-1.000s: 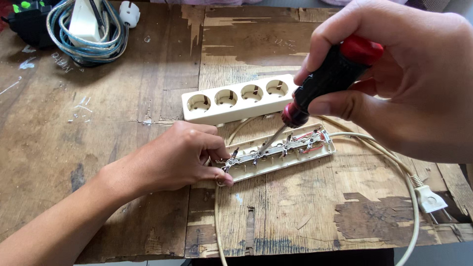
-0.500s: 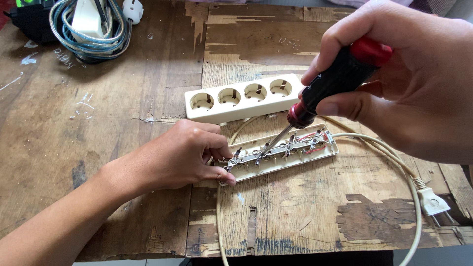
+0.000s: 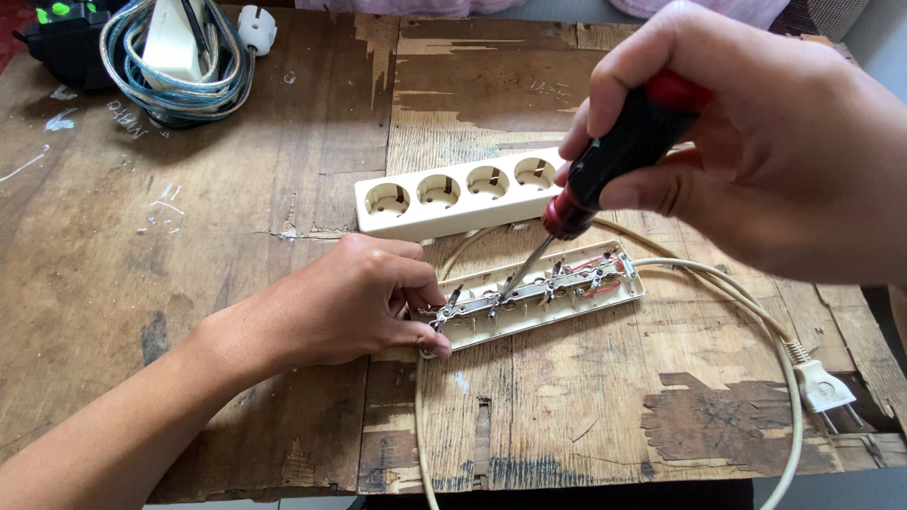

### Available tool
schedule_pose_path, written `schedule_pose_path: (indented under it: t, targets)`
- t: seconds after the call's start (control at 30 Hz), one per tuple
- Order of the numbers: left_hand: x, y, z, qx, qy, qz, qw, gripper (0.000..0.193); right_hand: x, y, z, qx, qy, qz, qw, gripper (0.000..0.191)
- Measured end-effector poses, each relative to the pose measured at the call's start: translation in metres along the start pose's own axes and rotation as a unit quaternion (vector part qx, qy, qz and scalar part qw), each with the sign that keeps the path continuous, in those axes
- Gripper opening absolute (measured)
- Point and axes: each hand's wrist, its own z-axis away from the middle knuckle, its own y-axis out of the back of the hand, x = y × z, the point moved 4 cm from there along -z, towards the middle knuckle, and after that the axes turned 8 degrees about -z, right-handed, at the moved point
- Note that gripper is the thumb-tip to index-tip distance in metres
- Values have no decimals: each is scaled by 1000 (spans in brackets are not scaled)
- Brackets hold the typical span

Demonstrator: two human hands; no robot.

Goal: The person uses a screwdriver to unscrew and open the housing of a multi-socket power strip, works on its internal components, then aligns the socket faceplate back onto the housing and tightens the screws to reassemble it, finally coiling the cable and setting the power strip on the table.

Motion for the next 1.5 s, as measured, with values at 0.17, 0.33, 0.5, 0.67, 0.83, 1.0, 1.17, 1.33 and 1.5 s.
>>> schedule_pose_path:
  t: [0.17,0.33,0.5,0.67,0.83,1.0,1.17,1.33,1.5]
  targets:
    - [-1,-3,-2,-9,5,-15,1000,38,6,5,-13,8,4,112,994,33]
    - [-1,-2,0,12,-22,-6,1000,38,20,12,-8,42,-65,183,980,34]
    - [-4,-5,-1,4,-12,-15,1000,38,26,14,-4,49,-85,191,977,33]
    - [-3,-4,-1,17,-26,-12,999,38,26,13,-7,40,-87,186,978,33]
    - [-1,-3,-1,13,-22,-5,1000,36,15,11,-11,-6,-20,140,990,31]
    - [0,0,1,9,-14,1,1000,36,-8,2,-4,-72,55,72,993,28]
    - [1,1,2,7,-11,-6,1000,36,-19,-6,-10,-78,43,174,981,38]
    - [1,1,1,17,-15,15,1000,35,-21,-12,-9,-32,48,246,968,47]
    - [-1,1,0,15,-14,14,1000,34,-22,-16,5,10,51,219,974,42]
